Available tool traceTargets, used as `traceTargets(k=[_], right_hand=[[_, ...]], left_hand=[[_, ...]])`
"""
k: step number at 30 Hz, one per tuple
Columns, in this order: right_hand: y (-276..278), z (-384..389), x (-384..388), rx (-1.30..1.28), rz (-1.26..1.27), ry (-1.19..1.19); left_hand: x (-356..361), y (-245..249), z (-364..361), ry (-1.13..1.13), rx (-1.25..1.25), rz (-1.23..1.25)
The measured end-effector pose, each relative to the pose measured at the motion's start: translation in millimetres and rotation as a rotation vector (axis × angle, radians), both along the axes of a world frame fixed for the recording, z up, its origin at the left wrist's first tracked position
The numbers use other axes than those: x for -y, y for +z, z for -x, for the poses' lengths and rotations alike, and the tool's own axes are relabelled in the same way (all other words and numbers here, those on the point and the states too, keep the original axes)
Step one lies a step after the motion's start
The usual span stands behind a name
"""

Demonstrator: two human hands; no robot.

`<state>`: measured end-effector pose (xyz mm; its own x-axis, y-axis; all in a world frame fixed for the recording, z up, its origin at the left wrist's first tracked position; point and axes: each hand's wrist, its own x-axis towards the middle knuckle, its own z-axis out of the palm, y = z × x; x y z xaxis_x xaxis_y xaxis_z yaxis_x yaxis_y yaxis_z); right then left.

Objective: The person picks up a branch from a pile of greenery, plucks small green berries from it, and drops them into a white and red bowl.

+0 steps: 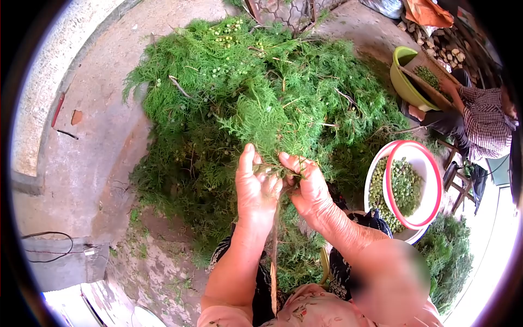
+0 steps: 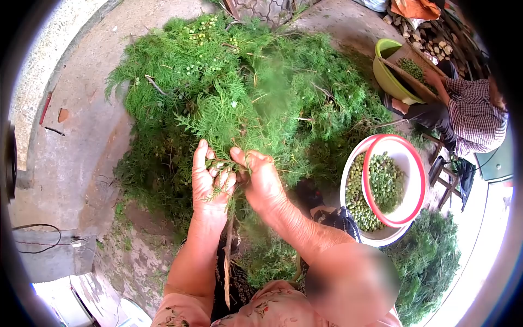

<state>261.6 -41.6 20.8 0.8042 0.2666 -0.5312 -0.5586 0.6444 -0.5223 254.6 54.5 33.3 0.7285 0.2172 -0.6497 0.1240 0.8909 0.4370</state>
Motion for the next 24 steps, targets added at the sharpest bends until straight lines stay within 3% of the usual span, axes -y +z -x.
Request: traceTargets(k=[15, 18, 19, 22, 24], right_hand=[[11, -2, -3, -0.147, 0.033, -0.056], [12, -8, -4, 0.025, 0.172, 0.149], [0, -10, -1, 0.234, 0.317, 0.253], [1, -11, -1, 0.412, 0.456, 0.35], [5, -7, 1, 0.433, 0.38, 0.324]], left_hand=[[-7, 0, 9, -0.112, 0.099, -0.048], [-8, 8, -4, 0.003, -0.074, -0.054], [-19, 2, -2, -0.122, 0.076, -0.076], [-23, 1, 3, -0.178, 0.107, -0.205], [-21, 6, 5, -0.226, 0.114, -0.394]])
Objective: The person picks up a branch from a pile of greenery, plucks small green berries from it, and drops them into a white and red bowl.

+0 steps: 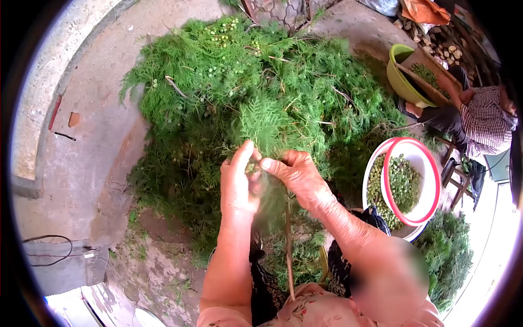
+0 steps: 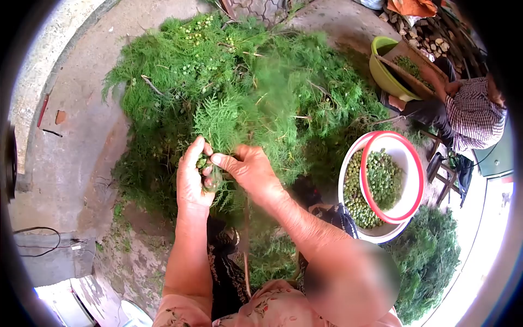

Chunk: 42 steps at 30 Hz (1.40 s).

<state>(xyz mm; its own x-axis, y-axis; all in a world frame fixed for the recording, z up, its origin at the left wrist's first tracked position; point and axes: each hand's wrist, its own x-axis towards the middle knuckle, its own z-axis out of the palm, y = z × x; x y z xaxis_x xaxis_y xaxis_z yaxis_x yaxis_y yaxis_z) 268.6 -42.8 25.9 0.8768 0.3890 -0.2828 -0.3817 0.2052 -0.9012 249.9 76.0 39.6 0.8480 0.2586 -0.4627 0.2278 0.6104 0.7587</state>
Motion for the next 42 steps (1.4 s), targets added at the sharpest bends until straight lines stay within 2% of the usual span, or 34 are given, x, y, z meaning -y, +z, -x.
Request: traceTargets(k=[2, 6, 8, 9, 10, 12, 13, 15, 16, 18, 19, 20, 22, 23, 26, 27, 30, 31, 34, 36, 38, 39, 41, 42], right_hand=[[-8, 0, -1, 0.108, -0.011, -0.028], [8, -7, 5, 0.114, 0.34, 0.128], [-1, -1, -1, 0.093, 0.299, 0.022], [-4, 2, -5, 0.084, 0.278, -0.029], [-4, 4, -8, 0.056, 0.168, -0.095], [-2, 7, -13, -0.002, -0.057, -0.226], [-4, 7, -12, -0.131, -0.154, -0.203], [-28, -1, -3, 0.217, 0.06, -0.201], [-33, -7, -1, -0.036, -0.08, -0.25], [-32, -20, 0, -0.554, -0.395, -0.503], [-27, -23, -1, -0.424, -0.344, -0.474], [-21, -24, -3, -0.293, -0.294, -0.432], [-33, -29, -6, -0.235, -0.21, -0.311], [-37, -30, -6, -0.206, -0.166, -0.258], [-38, -25, -13, 0.04, 0.014, -0.258], [-25, -22, -15, 0.054, 0.001, -0.286], [-10, -15, -15, -0.081, -0.334, -0.336], [-13, -12, -16, -0.13, -0.43, -0.34], [-24, -1, -22, -0.399, -0.712, -0.257], [-19, 5, -17, -0.388, -0.644, -0.184], [-17, 8, -15, -0.447, -0.765, -0.216], [-19, 9, -13, -0.344, -0.713, -0.222], [-16, 11, -6, -0.312, -0.632, -0.212], [-6, 11, 1, -0.38, -0.603, -0.196]], left_hand=[[1, 7, 1, -0.047, 0.009, -0.128], [-4, 6, 5, -0.104, 0.041, -0.197], [-2, 6, 6, -0.106, 0.055, -0.146], [0, -5, 3, -0.022, 0.08, -0.118], [4, -4, 4, 0.009, 0.113, 0.043], [10, -6, 3, 0.043, 0.139, 0.13], [12, -6, 2, 0.083, 0.088, 0.148], [14, -4, 1, 0.162, -0.017, 0.182], [11, 0, 2, 0.089, 0.107, 0.286], [3, 3, 5, 0.003, 0.373, 0.422], [-1, 1, 1, 0.082, 0.385, 0.427], [-10, -10, -2, 0.076, 0.414, 0.543], [-14, -10, -7, 0.141, 0.376, 0.574], [-17, -15, -6, 0.073, 0.469, 0.615], [-14, -10, -6, 0.171, 0.374, 0.594], [-21, -22, -5, 0.063, 0.482, 0.657], [-11, -14, -5, 0.172, 0.406, 0.552], [-10, -20, -5, 0.132, 0.457, 0.531], [9, -15, -2, 0.15, 0.404, 0.21], [25, -12, 3, 0.081, 0.408, -0.088], [40, -14, 6, 0.043, 0.46, -0.221], [41, -17, 8, -0.037, 0.485, -0.429], [44, -22, 7, -0.057, 0.549, -0.581], [46, -22, 6, -0.064, 0.583, -0.657]])
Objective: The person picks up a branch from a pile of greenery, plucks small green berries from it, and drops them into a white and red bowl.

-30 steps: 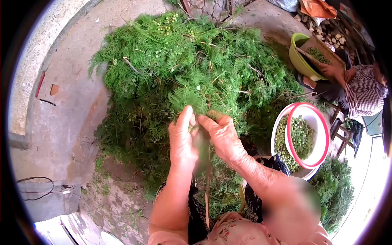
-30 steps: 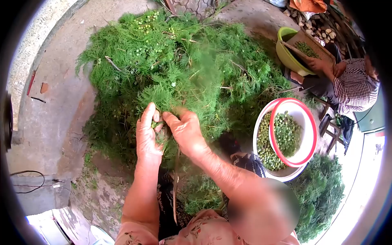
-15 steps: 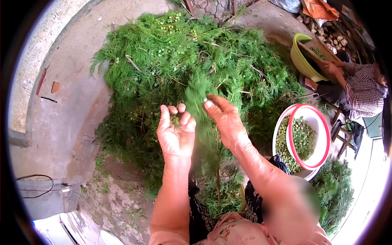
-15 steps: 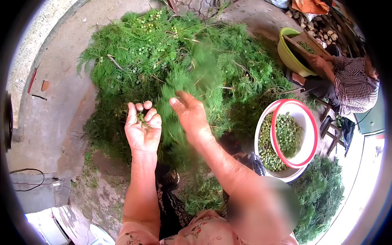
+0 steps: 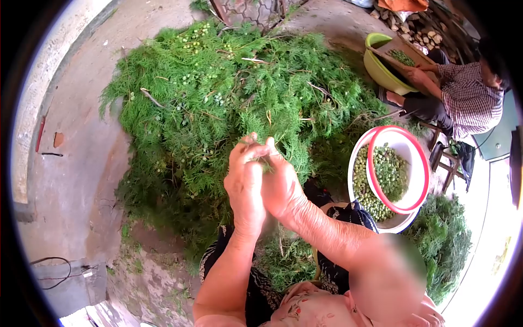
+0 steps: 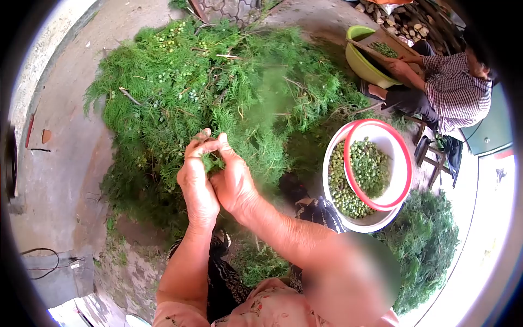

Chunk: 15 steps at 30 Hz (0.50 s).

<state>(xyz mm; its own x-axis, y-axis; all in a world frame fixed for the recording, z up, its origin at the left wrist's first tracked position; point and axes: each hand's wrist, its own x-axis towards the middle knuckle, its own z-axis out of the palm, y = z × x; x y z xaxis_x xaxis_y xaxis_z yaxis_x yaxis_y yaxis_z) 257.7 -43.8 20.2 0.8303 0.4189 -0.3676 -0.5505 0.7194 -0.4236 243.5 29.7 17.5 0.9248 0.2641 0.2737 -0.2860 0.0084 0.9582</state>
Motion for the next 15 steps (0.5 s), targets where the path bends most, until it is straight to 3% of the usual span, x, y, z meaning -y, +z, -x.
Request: traceTargets(k=[3, 9, 12, 15], right_hand=[[10, -1, 8, -0.026, 0.088, -0.018], [3, -2, 10, -0.171, -0.138, -0.091], [0, -1, 9, -0.108, -0.081, -0.044], [3, 0, 7, -0.102, -0.059, -0.047]], left_hand=[[5, 3, 2, -0.052, -0.043, 0.171], [14, 9, 2, 0.042, -0.142, 0.406], [14, 1, 1, 0.093, -0.077, 0.291], [13, -6, -3, 0.173, -0.021, -0.018]])
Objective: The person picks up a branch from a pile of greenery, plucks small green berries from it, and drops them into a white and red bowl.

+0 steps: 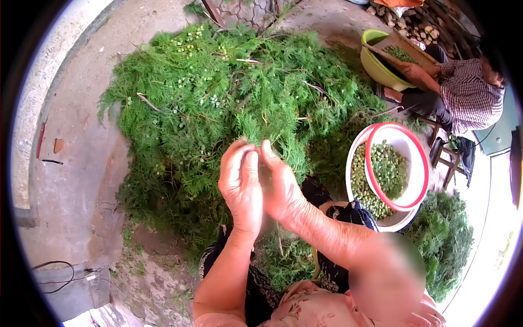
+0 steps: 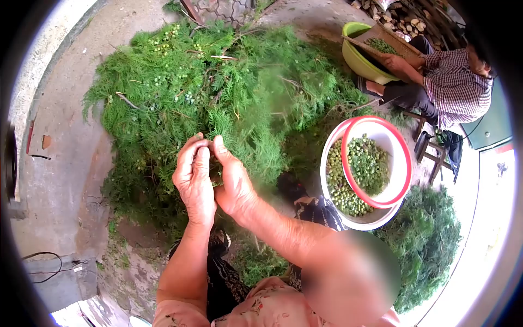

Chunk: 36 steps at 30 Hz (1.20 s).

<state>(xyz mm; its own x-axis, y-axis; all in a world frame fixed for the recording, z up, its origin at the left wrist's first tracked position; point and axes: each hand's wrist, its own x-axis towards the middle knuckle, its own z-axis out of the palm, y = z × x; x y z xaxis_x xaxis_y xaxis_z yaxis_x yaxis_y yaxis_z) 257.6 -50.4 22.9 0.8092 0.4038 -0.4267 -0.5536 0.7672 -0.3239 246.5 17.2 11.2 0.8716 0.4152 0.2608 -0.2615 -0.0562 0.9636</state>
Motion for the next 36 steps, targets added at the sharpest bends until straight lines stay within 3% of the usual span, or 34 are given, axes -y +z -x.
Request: traceTargets(k=[1, 3, 7, 10, 12, 13, 15, 19, 20, 21, 22, 23, 25, 26, 28, 31, 33, 35, 36], right_hand=[[-1, 1, 2, 0.092, 0.124, 0.027], [1, 8, 6, 0.263, 0.374, 0.089], [-5, 13, 6, 0.357, 0.471, 0.046], [-14, 12, 7, 0.421, 0.576, -0.029], [-7, 2, 18, -0.037, 0.228, -0.032], [6, -2, 34, -0.049, 0.368, 0.067], [-5, -23, 59, -0.071, 0.59, -0.061], [-39, -67, 149, -0.071, 0.648, -0.434], [-55, -73, 183, 0.003, 0.759, -0.415], [-53, -73, 201, -0.069, 0.972, -0.491], [-73, -74, 233, -0.068, 0.957, -0.544], [-91, -80, 266, -0.133, 1.153, -0.613], [-91, -68, 293, -0.181, 1.245, -0.771], [-91, -65, 307, -0.354, 1.289, -0.869], [-111, -63, 351, -0.423, 1.381, -0.752], [-206, -61, 455, 0.278, 2.001, -0.489], [-187, -63, 438, 0.21, 1.782, -0.495], [-108, -51, 356, -0.137, 1.25, -0.625], [-80, -49, 329, -0.194, 1.121, -0.665]], left_hand=[[1, 2, -1, 0.017, -0.022, -0.113], [0, 9, -1, 0.124, 0.045, -0.711], [-5, 3, -6, 0.126, 0.055, -0.78], [-2, -2, -2, 0.028, 0.0, -0.593], [-1, -1, -1, -0.057, -0.048, -0.317], [-2, 4, 0, -0.096, -0.11, -0.168], [-12, 12, 0, -0.098, -0.25, 0.128], [-43, -5, -1, -0.079, -0.363, 0.318], [-48, -6, 0, -0.076, -0.4, 0.345], [-51, -8, 1, -0.074, -0.438, 0.371], [-54, -10, 2, -0.083, -0.467, 0.397], [-56, -12, 1, -0.091, -0.496, 0.424], [-57, -19, 1, -0.103, -0.537, 0.459], [-57, -26, 2, -0.106, -0.556, 0.467], [-51, -42, 3, -0.092, -0.575, 0.487], [-28, -64, 11, -0.003, -0.764, 0.395], [-19, -94, 28, -0.045, -0.848, 0.303], [-27, -170, 56, -0.149, -0.901, 0.29], [-18, -186, 71, -0.125, -0.965, 0.271]])
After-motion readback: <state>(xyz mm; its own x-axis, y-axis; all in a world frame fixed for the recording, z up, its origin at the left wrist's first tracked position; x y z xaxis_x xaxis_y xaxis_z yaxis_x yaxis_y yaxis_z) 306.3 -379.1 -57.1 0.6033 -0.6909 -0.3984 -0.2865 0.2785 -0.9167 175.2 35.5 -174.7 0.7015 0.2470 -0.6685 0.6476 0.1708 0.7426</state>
